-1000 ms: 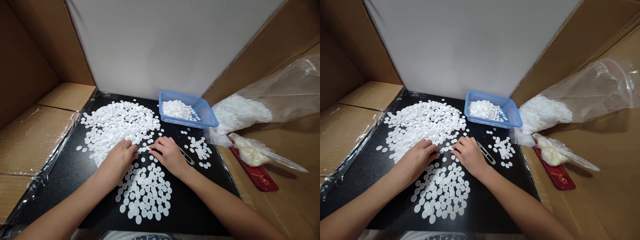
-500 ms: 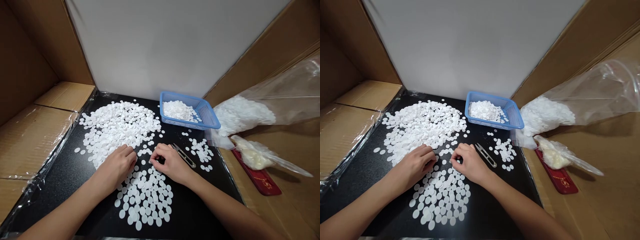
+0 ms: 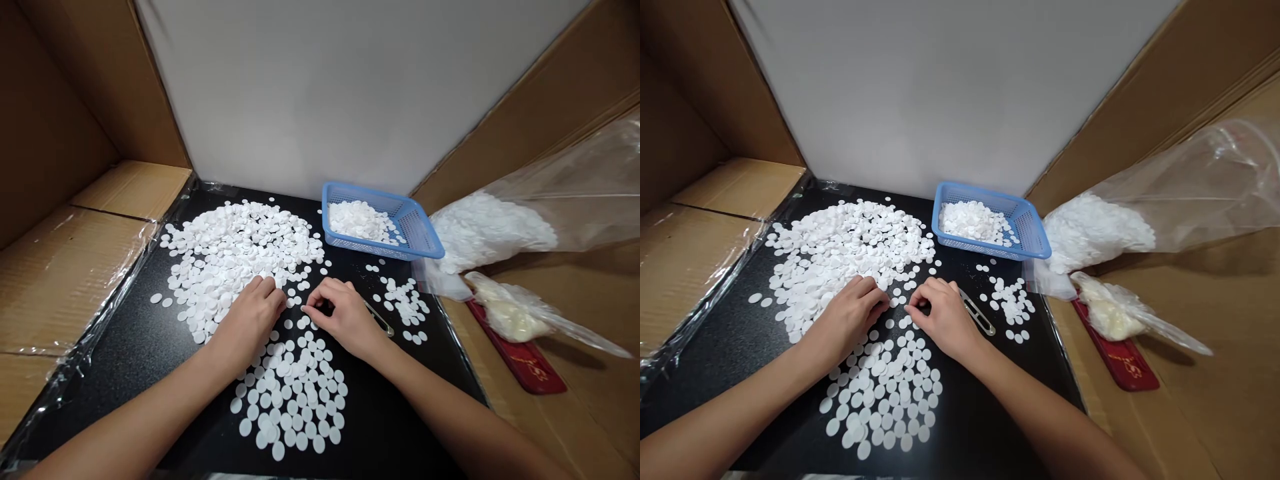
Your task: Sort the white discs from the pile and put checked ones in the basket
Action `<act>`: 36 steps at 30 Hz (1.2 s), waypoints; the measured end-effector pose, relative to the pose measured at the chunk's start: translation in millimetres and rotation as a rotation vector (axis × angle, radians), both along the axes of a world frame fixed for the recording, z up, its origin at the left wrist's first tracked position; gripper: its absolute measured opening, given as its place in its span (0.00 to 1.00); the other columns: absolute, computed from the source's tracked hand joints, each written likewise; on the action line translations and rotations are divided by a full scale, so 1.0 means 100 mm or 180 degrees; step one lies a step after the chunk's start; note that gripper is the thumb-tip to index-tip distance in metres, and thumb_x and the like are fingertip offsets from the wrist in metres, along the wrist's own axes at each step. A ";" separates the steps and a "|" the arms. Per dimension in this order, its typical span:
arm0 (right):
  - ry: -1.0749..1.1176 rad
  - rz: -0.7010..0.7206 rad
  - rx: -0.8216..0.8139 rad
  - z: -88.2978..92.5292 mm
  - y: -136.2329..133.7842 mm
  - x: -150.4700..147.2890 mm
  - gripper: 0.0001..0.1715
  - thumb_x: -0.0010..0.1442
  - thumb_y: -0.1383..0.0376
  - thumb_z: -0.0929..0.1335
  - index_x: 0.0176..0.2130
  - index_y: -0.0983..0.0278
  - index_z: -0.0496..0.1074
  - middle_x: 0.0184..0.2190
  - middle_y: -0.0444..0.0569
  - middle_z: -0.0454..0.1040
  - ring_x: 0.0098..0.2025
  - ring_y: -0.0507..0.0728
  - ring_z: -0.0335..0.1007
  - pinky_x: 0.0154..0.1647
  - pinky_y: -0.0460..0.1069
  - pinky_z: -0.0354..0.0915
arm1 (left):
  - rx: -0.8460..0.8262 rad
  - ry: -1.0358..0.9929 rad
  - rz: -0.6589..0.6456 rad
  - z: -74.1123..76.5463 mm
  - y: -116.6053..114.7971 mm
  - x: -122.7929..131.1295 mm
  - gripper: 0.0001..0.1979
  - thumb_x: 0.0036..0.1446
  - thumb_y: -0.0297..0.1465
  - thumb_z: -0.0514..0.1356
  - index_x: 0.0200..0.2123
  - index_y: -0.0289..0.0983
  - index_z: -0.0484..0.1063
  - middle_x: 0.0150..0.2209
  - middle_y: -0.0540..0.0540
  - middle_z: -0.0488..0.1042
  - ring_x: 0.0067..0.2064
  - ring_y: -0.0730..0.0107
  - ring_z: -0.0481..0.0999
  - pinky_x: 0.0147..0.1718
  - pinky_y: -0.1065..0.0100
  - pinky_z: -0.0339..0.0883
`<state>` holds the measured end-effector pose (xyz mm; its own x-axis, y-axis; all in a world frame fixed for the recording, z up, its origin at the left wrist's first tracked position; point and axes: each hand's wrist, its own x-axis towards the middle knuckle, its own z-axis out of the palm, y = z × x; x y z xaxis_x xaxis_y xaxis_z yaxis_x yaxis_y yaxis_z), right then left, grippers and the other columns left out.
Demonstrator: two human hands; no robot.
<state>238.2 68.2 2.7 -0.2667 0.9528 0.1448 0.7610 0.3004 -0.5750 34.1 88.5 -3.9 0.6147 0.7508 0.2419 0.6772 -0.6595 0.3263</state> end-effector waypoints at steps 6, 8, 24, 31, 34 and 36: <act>-0.0267 0.0051 -0.0216 0.08 0.03 0.09 0.09 0.63 0.66 0.71 0.30 0.61 0.73 0.31 0.42 0.72 0.33 0.53 0.69 0.39 0.52 0.59 | -0.0124 0.0121 -0.0167 0.03 -0.02 -0.04 0.15 0.68 0.22 0.47 0.35 0.35 0.72 0.36 0.43 0.71 0.39 0.60 0.68 0.34 0.62 0.63; -0.0355 0.0088 0.0026 0.09 0.04 0.08 0.04 0.64 0.67 0.70 0.35 0.61 0.74 0.34 0.44 0.73 0.35 0.54 0.69 0.40 0.52 0.59 | -0.0112 0.0171 -0.0196 0.02 -0.02 -0.05 0.15 0.67 0.19 0.47 0.35 0.35 0.72 0.36 0.43 0.71 0.40 0.59 0.68 0.34 0.62 0.63; -0.0352 0.0358 -0.0290 0.10 0.08 -0.16 0.13 0.62 0.67 0.72 0.27 0.62 0.68 0.28 0.41 0.70 0.33 0.54 0.67 0.38 0.51 0.56 | -0.0118 -0.0118 -0.0048 -0.02 0.05 -0.10 0.12 0.65 0.20 0.52 0.30 0.36 0.69 0.33 0.46 0.69 0.38 0.61 0.67 0.35 0.62 0.63; -0.0698 0.0191 -0.0078 0.09 0.09 -0.10 0.17 0.64 0.64 0.72 0.26 0.62 0.66 0.28 0.43 0.71 0.34 0.56 0.67 0.38 0.51 0.55 | -0.0333 -0.0412 0.0390 0.13 0.02 -0.06 0.06 0.61 0.25 0.56 0.31 0.36 0.69 0.33 0.46 0.69 0.38 0.62 0.69 0.35 0.62 0.67; -0.0653 0.0154 0.0057 0.09 0.12 -0.08 0.08 0.64 0.67 0.71 0.32 0.62 0.71 0.32 0.44 0.74 0.37 0.56 0.69 0.40 0.52 0.55 | -0.0774 -0.0452 0.0466 0.25 -0.03 -0.08 0.06 0.57 0.25 0.56 0.28 0.37 0.69 0.32 0.47 0.68 0.37 0.62 0.69 0.34 0.63 0.66; -0.0595 0.0166 0.0101 0.08 0.15 -0.08 0.04 0.63 0.69 0.72 0.36 0.61 0.74 0.34 0.45 0.75 0.40 0.57 0.69 0.41 0.53 0.55 | -0.1143 -0.0373 0.0385 0.30 -0.05 -0.09 0.06 0.55 0.24 0.57 0.26 0.38 0.69 0.31 0.47 0.68 0.37 0.61 0.69 0.33 0.63 0.66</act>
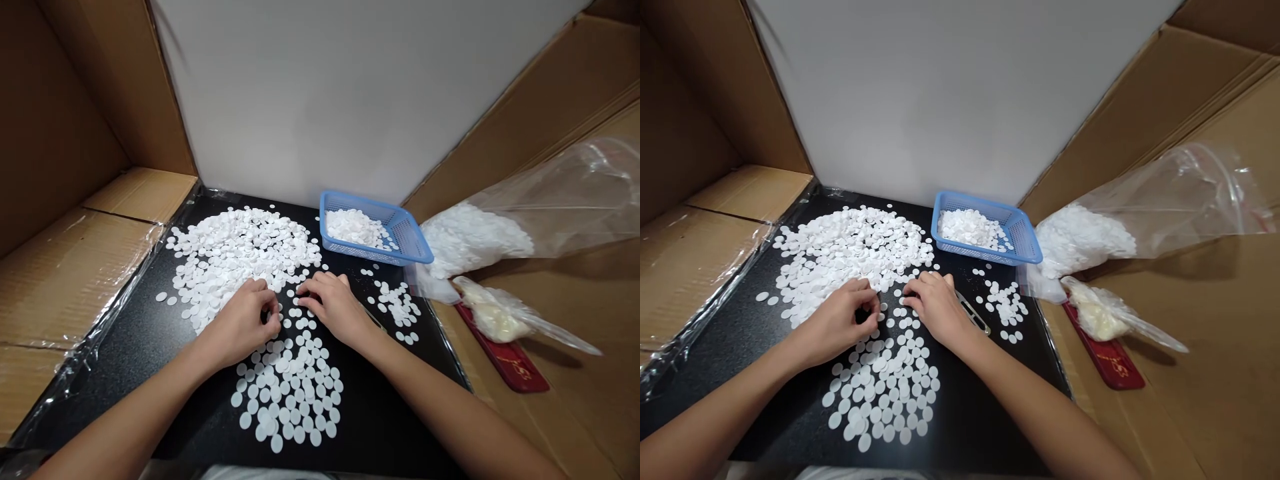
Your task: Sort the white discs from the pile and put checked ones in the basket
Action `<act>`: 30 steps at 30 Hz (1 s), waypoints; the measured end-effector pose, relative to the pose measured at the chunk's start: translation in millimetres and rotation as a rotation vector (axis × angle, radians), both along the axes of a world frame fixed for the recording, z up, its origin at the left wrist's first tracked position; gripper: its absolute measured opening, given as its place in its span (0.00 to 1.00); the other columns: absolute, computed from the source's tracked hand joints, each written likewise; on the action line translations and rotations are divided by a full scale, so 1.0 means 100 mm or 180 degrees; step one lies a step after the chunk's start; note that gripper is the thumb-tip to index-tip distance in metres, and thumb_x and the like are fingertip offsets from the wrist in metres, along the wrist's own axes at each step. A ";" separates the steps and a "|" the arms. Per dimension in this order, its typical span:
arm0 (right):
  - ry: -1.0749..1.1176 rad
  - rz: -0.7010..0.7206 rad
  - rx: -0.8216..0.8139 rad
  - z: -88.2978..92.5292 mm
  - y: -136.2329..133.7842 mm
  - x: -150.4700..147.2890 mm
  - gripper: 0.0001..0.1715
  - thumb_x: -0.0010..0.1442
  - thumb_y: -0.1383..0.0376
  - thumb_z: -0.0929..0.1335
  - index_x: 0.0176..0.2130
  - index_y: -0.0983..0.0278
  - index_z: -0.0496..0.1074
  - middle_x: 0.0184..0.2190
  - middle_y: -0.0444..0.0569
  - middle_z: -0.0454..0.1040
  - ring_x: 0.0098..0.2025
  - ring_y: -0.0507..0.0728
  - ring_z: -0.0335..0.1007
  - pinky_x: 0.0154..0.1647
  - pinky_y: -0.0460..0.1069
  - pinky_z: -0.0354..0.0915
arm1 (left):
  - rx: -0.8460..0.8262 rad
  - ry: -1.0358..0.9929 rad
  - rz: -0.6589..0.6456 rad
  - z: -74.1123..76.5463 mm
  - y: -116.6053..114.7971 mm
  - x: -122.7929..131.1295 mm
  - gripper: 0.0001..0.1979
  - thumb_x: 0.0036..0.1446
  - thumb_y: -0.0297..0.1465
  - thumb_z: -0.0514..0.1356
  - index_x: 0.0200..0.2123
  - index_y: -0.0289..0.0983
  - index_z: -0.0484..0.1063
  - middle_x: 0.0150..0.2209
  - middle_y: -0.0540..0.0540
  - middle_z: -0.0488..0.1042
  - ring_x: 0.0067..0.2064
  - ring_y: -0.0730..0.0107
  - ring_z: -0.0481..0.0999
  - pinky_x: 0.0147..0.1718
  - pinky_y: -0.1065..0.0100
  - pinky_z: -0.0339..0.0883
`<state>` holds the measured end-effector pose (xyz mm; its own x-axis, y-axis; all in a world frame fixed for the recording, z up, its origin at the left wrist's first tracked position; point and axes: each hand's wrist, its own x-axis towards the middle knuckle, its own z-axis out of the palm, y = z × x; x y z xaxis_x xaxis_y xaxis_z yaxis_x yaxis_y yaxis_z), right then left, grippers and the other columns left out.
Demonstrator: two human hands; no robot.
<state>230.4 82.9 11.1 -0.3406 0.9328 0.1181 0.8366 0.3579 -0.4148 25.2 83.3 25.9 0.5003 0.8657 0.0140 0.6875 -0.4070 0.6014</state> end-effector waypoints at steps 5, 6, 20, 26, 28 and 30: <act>0.0249 0.0077 -0.0246 -0.01 0.06 -0.02 0.08 0.60 0.70 0.74 0.30 0.62 0.73 0.31 0.43 0.73 0.39 0.56 0.69 0.42 0.52 0.55 | 0.0128 0.0067 -0.0215 -0.06 0.02 -0.02 0.06 0.57 0.24 0.56 0.30 0.38 0.69 0.32 0.47 0.70 0.38 0.61 0.69 0.32 0.64 0.65; 0.0271 0.0084 -0.0235 -0.01 0.07 -0.01 0.09 0.59 0.71 0.73 0.30 0.62 0.72 0.31 0.43 0.72 0.38 0.55 0.68 0.42 0.52 0.55 | 0.0223 0.0052 -0.0202 -0.09 0.03 -0.02 0.05 0.58 0.24 0.56 0.31 0.38 0.69 0.33 0.47 0.70 0.38 0.61 0.69 0.32 0.64 0.65; 0.0045 0.0388 -0.0027 -0.01 0.22 -0.04 0.03 0.62 0.69 0.73 0.37 0.61 0.75 0.34 0.45 0.74 0.41 0.57 0.69 0.44 0.53 0.52 | 0.0878 0.0272 -0.0248 -0.31 0.09 0.06 0.05 0.62 0.22 0.56 0.34 0.37 0.66 0.34 0.47 0.69 0.38 0.60 0.66 0.36 0.61 0.62; 0.0146 0.0397 -0.0071 -0.01 0.24 -0.05 0.09 0.60 0.71 0.74 0.31 0.63 0.72 0.33 0.44 0.71 0.40 0.56 0.67 0.44 0.53 0.52 | 0.0955 0.0174 -0.0347 -0.27 0.06 0.06 0.07 0.64 0.21 0.52 0.35 0.37 0.65 0.35 0.46 0.68 0.38 0.62 0.64 0.35 0.63 0.61; 0.0076 0.0449 0.0031 0.01 0.21 -0.03 0.08 0.60 0.71 0.74 0.32 0.63 0.72 0.33 0.44 0.71 0.41 0.57 0.67 0.45 0.53 0.52 | 0.0985 0.0123 -0.0519 -0.26 0.05 0.04 0.09 0.64 0.20 0.51 0.34 0.37 0.65 0.35 0.46 0.68 0.38 0.62 0.64 0.35 0.63 0.61; 0.0053 0.0597 -0.0051 0.04 0.17 0.02 0.06 0.61 0.71 0.73 0.33 0.63 0.73 0.34 0.45 0.71 0.42 0.57 0.67 0.45 0.53 0.53 | 0.0914 0.0044 -0.0682 -0.27 0.04 0.01 0.11 0.64 0.19 0.50 0.33 0.37 0.67 0.35 0.46 0.69 0.38 0.62 0.65 0.35 0.64 0.62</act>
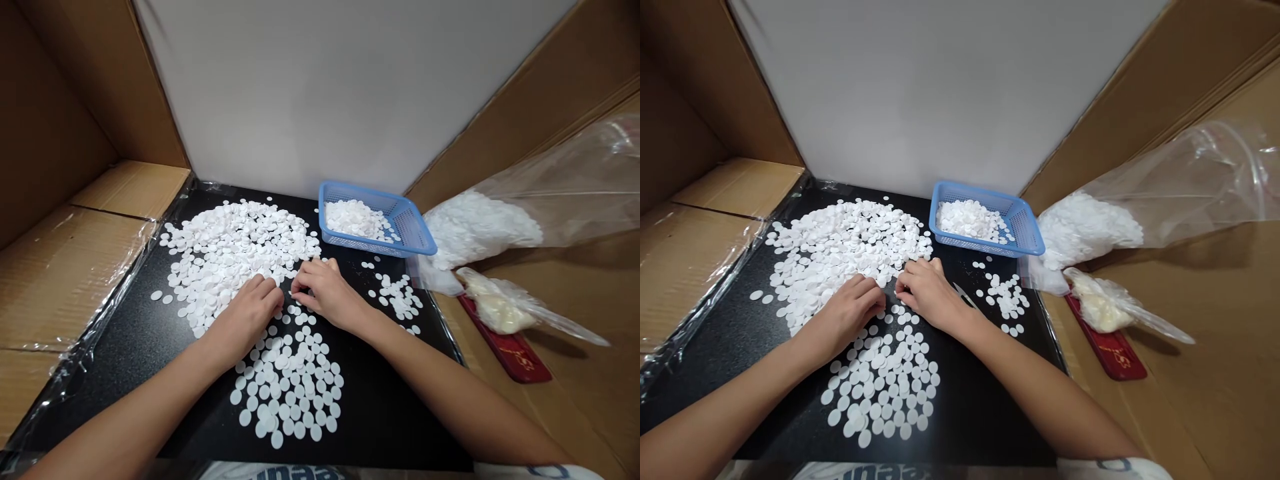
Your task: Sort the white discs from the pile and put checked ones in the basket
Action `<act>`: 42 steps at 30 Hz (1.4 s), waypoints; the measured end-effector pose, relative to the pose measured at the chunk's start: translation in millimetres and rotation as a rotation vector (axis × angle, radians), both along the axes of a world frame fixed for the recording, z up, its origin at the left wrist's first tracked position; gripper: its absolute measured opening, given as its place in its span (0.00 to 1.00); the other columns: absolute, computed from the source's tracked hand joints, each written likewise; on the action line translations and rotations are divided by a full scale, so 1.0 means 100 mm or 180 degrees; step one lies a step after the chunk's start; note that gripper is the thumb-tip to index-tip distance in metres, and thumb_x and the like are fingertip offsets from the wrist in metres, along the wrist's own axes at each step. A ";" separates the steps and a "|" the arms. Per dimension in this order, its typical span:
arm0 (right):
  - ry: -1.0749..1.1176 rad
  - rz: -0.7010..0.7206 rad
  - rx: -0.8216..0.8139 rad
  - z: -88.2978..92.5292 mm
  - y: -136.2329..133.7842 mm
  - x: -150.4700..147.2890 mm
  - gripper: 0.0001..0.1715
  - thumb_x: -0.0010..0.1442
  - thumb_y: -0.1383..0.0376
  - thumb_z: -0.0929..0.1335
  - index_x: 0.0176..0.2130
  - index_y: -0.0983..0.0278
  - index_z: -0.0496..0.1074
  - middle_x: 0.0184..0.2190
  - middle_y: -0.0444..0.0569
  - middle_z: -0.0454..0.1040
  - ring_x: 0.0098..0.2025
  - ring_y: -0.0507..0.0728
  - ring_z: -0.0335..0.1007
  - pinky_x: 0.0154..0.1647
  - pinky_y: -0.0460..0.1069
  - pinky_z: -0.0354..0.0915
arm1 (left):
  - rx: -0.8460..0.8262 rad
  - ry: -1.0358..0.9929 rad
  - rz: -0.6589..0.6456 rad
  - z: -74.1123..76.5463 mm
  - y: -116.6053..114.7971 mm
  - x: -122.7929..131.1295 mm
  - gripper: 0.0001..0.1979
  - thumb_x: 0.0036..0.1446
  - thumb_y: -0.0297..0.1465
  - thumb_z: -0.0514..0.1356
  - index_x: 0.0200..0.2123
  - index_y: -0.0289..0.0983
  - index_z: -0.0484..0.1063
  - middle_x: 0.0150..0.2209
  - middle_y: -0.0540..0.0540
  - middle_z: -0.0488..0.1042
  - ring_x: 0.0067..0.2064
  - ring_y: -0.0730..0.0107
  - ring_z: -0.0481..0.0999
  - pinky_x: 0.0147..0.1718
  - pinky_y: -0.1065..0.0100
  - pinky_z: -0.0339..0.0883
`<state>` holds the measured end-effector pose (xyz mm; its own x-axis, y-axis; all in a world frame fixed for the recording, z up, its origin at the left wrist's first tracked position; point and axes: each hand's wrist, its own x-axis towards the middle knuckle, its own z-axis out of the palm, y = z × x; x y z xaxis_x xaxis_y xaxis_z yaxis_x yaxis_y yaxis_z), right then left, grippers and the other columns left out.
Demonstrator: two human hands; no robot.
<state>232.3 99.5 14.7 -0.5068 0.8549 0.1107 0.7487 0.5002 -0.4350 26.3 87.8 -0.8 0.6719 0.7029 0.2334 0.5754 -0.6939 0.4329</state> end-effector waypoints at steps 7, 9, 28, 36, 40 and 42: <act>0.0471 -0.0307 -0.0317 0.04 -0.19 0.30 0.08 0.69 0.71 0.65 0.39 0.62 0.73 0.38 0.46 0.76 0.41 0.55 0.72 0.45 0.52 0.59 | -0.0741 -0.0834 0.0657 0.14 0.09 -0.21 0.09 0.65 0.28 0.52 0.37 0.40 0.72 0.35 0.47 0.76 0.37 0.63 0.74 0.35 0.64 0.69; 0.0540 -0.0576 -0.0198 -0.01 -0.23 0.37 0.08 0.68 0.71 0.65 0.40 0.62 0.74 0.39 0.47 0.76 0.40 0.56 0.72 0.44 0.53 0.61 | -0.0823 -0.1334 0.1126 0.25 0.12 -0.27 0.08 0.64 0.29 0.53 0.40 0.40 0.72 0.37 0.46 0.78 0.40 0.63 0.77 0.37 0.63 0.71; 0.0414 -0.0444 0.0637 -0.15 -0.24 0.26 0.06 0.65 0.70 0.68 0.35 0.63 0.73 0.33 0.46 0.74 0.37 0.56 0.69 0.44 0.54 0.59 | -0.0949 -0.2375 0.1753 0.39 0.15 -0.35 0.06 0.61 0.32 0.59 0.40 0.39 0.75 0.36 0.48 0.75 0.39 0.67 0.76 0.39 0.66 0.68; 0.1301 -0.0546 0.0062 -0.09 -0.28 0.29 0.11 0.69 0.68 0.62 0.39 0.61 0.73 0.37 0.49 0.75 0.40 0.57 0.73 0.40 0.53 0.70 | -0.1152 -0.2344 0.1688 0.39 0.14 -0.33 0.06 0.62 0.31 0.57 0.39 0.39 0.73 0.36 0.47 0.76 0.39 0.66 0.76 0.41 0.65 0.71; 0.1753 -0.0794 -0.0204 -0.13 -0.33 0.25 0.13 0.70 0.68 0.60 0.45 0.60 0.72 0.41 0.49 0.78 0.43 0.57 0.76 0.45 0.53 0.73 | -0.1371 -0.2116 0.1355 0.36 0.12 -0.31 0.08 0.65 0.33 0.55 0.42 0.40 0.72 0.38 0.46 0.77 0.40 0.65 0.77 0.42 0.62 0.73; 0.1792 -0.0634 -0.0419 -0.17 -0.37 0.20 0.14 0.70 0.67 0.59 0.50 0.60 0.70 0.45 0.49 0.78 0.48 0.57 0.76 0.50 0.55 0.72 | -0.1541 -0.1890 0.1074 0.34 0.09 -0.29 0.09 0.67 0.34 0.54 0.45 0.40 0.72 0.42 0.45 0.77 0.44 0.63 0.78 0.45 0.60 0.73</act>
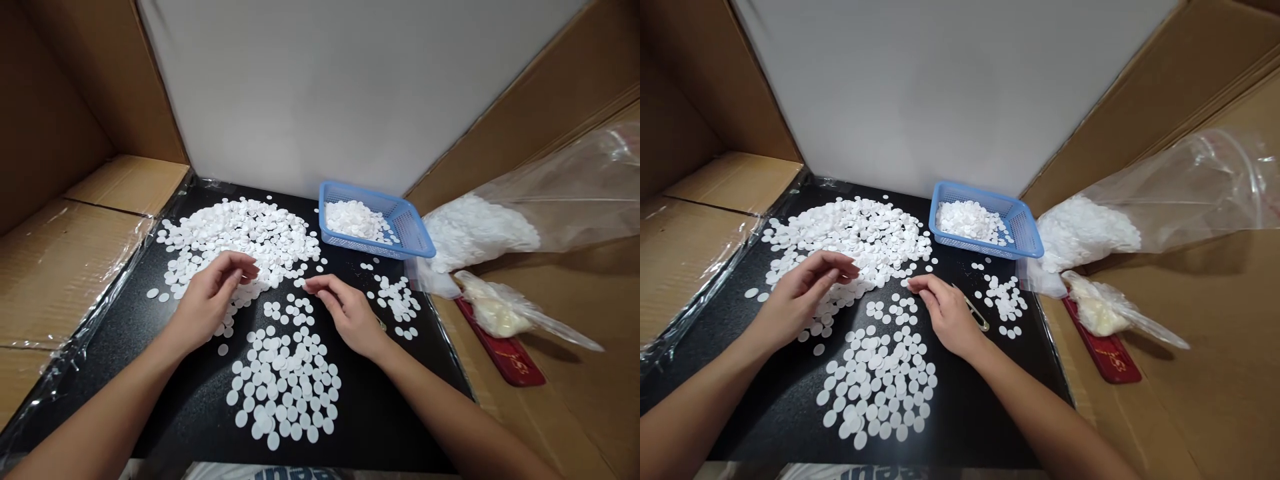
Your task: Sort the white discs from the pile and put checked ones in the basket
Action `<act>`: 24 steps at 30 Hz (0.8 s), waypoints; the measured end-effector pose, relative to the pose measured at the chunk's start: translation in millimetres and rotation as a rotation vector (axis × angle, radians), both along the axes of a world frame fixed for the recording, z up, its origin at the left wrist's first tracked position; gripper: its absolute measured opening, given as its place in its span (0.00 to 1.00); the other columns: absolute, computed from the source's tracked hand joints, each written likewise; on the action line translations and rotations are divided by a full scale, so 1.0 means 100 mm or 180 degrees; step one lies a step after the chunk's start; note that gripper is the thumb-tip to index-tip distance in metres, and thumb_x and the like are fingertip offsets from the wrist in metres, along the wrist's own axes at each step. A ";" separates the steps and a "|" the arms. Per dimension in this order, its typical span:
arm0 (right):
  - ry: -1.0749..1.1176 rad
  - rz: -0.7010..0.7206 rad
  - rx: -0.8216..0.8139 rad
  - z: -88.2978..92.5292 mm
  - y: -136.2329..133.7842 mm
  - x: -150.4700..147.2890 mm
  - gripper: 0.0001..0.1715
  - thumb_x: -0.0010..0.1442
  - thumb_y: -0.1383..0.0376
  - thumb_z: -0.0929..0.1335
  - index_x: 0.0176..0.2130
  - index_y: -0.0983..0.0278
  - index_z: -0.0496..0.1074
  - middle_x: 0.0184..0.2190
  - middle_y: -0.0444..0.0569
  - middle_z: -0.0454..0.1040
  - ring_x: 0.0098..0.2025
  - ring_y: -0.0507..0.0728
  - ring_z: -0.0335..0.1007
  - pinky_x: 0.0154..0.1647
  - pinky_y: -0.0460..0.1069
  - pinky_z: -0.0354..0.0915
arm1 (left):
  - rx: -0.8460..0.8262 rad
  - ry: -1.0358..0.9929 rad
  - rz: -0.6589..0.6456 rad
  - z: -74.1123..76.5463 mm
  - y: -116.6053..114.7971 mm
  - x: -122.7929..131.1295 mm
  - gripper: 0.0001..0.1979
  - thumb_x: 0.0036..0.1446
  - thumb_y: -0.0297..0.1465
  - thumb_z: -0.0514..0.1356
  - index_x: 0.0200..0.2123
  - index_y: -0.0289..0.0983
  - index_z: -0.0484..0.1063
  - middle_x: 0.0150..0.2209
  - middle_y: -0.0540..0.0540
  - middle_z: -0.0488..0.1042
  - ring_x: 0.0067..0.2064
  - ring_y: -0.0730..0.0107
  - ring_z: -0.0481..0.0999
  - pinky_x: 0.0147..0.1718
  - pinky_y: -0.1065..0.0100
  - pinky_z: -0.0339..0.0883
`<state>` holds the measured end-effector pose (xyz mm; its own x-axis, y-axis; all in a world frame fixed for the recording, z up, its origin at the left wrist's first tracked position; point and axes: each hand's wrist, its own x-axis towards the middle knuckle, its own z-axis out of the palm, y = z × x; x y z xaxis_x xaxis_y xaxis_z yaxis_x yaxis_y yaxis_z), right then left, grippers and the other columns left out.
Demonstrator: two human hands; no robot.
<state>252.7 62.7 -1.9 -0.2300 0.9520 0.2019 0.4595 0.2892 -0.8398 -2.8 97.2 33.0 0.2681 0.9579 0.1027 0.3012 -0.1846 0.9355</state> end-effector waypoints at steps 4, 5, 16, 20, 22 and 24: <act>-0.0206 0.0490 -0.0035 -0.05 -0.06 -0.09 0.20 0.71 0.66 0.58 0.59 0.58 0.65 0.54 0.52 0.74 0.57 0.59 0.71 0.59 0.59 0.68 | -0.0120 0.0181 -0.0919 -0.02 -0.09 0.06 0.13 0.69 0.34 0.51 0.53 0.41 0.69 0.51 0.43 0.77 0.52 0.59 0.77 0.53 0.55 0.71; -0.0270 0.0555 -0.0014 -0.06 -0.07 -0.10 0.21 0.71 0.66 0.57 0.61 0.58 0.64 0.54 0.53 0.73 0.58 0.59 0.70 0.59 0.60 0.67 | -0.0082 0.0247 -0.1105 -0.02 -0.12 0.08 0.14 0.69 0.33 0.51 0.54 0.41 0.68 0.53 0.43 0.76 0.54 0.59 0.76 0.55 0.54 0.70; -0.0694 0.0704 0.0150 -0.08 -0.14 -0.13 0.25 0.72 0.65 0.56 0.66 0.60 0.56 0.58 0.57 0.68 0.61 0.60 0.65 0.62 0.62 0.65 | 0.0318 0.0794 -0.1386 -0.12 -0.36 0.20 0.19 0.69 0.26 0.47 0.61 0.41 0.61 0.59 0.39 0.70 0.60 0.58 0.71 0.59 0.51 0.66; -0.0640 0.0791 0.0076 -0.07 -0.32 -0.15 0.25 0.73 0.64 0.55 0.66 0.61 0.55 0.59 0.58 0.67 0.62 0.60 0.64 0.63 0.61 0.64 | 0.0312 0.0752 -0.1306 -0.11 -0.56 0.22 0.17 0.69 0.26 0.48 0.59 0.41 0.62 0.56 0.40 0.71 0.57 0.59 0.73 0.55 0.54 0.69; -0.0648 0.0902 0.0026 -0.06 -0.45 -0.13 0.26 0.73 0.61 0.57 0.67 0.61 0.54 0.61 0.58 0.65 0.64 0.61 0.61 0.65 0.61 0.62 | 0.0284 0.0732 -0.1321 -0.10 -0.68 0.19 0.17 0.69 0.27 0.48 0.59 0.42 0.62 0.57 0.40 0.71 0.57 0.59 0.73 0.55 0.55 0.70; -0.0703 0.1003 -0.0034 -0.04 -0.56 -0.08 0.35 0.71 0.53 0.61 0.70 0.60 0.48 0.65 0.59 0.60 0.68 0.63 0.56 0.67 0.62 0.59 | 0.0279 0.0767 -0.1353 -0.11 -0.79 0.11 0.19 0.70 0.30 0.50 0.62 0.45 0.59 0.62 0.40 0.67 0.61 0.57 0.70 0.59 0.53 0.67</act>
